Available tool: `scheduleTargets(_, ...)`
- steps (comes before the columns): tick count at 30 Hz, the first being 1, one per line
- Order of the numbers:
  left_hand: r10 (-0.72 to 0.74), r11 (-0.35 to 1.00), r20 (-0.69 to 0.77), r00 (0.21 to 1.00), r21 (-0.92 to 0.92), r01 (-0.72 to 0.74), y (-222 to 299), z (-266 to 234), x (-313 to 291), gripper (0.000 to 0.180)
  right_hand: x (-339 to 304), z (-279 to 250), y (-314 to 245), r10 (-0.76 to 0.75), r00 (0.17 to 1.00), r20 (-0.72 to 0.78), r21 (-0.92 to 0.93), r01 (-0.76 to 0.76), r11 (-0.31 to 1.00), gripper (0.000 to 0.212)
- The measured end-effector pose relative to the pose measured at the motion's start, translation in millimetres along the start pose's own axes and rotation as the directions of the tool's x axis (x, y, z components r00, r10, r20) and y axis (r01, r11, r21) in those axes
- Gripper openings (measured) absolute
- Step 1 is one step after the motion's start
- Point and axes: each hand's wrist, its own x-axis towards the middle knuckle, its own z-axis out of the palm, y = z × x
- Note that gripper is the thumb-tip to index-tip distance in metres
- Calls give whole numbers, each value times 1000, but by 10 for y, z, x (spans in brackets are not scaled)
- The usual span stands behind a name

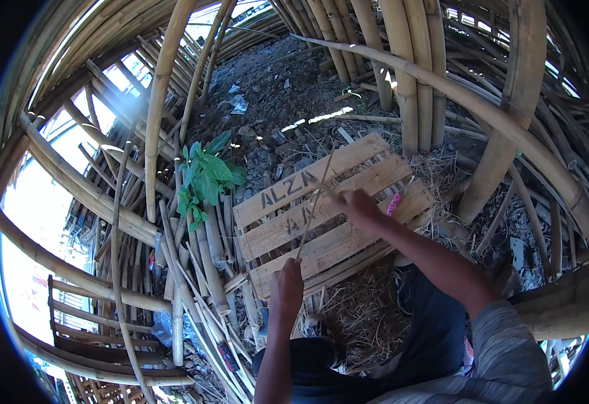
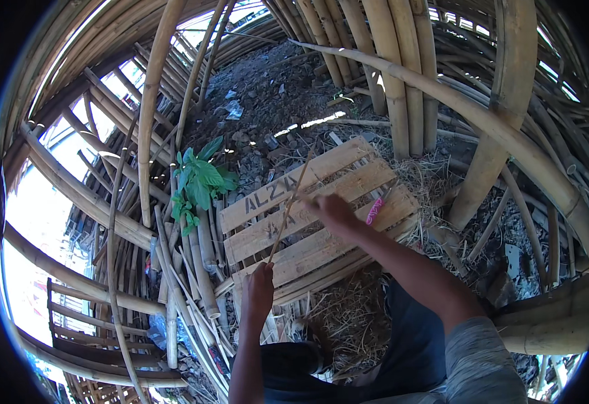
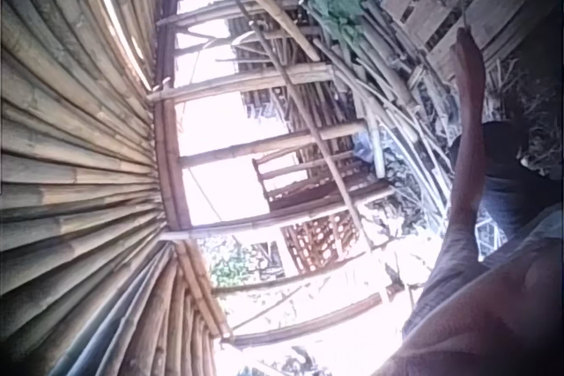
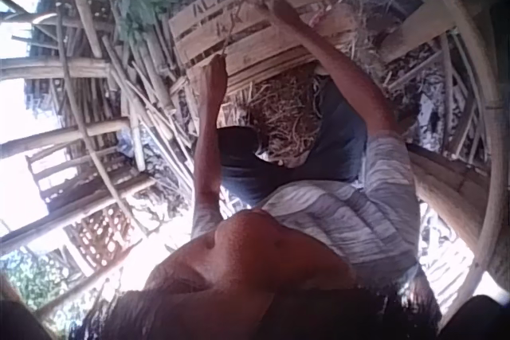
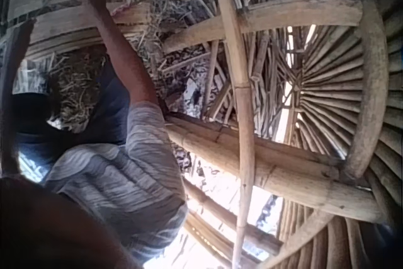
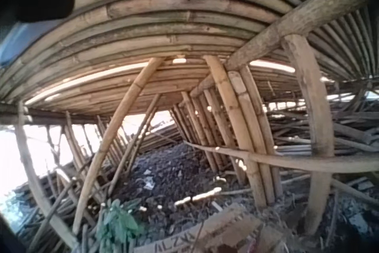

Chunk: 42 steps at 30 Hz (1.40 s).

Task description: Shaving or whittling a thin wooden stick using small handheld knives.

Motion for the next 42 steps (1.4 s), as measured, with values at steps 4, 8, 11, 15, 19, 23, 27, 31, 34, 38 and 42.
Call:
scheduleTargets(4, -51, 999, 32, 998, 9, 51, 65, 36, -5, 25, -22, 139, 149, -89, 996, 21, 31, 88, 996, 60)
scheduleTargets(8, 93, 995, -28, 995, -16, -94, -55, 29, 28, 30, -77, 2, 53, -247, 969, -13, -72, 246, 967, 60)
scheduleTargets(11, -242, 905, 257, 936, -289, 313, -65, -26, 42, 40, -58, -51, 31, -170, 984, 54, -74, 174, 982, 58)
scheduleTargets(15, -235, 887, 212, 949, -353, 298, -40, -53, 109, 39, -230, 178, -132, -245, 967, 69, -157, 253, 955, 55)
scheduleTargets(19, -259, 846, 218, 941, -418, 330, -95, -60, 64, 38, -96, 5, -14, -309, 950, -38, -277, 287, 917, 48)
scheduleTargets(23, -181, 935, 129, 975, -284, 211, -298, 13, 67, 35, -64, 303, 28, -228, 968, -103, -176, 208, 962, 49)
scheduleTargets(27, 63, 997, -87, 994, -33, -66, -195, 54, 88, 37, -38, 234, -73, -151, 986, -71, -225, 132, 965, 55)
scheduleTargets(31, -203, 956, 155, 967, -184, 230, -28, -14, 30, 31, -88, 171, -6, -556, 817, -153, -385, 469, 795, 54)
scheduleTargets(34, -112, 971, 122, 986, -199, 135, -65, 54, 47, 32, 48, 90, -1, -331, 926, -180, -474, 213, 855, 46)
scheduleTargets(38, -224, 904, 272, 936, -300, 304, -87, -19, 19, 36, -115, 186, 62, -482, 876, -19, -414, 432, 801, 42)
scheduleTargets(42, -202, 872, 264, 943, -389, 296, -61, 79, 126, 36, 114, 142, 217, -358, 915, -187, -402, 261, 877, 47)
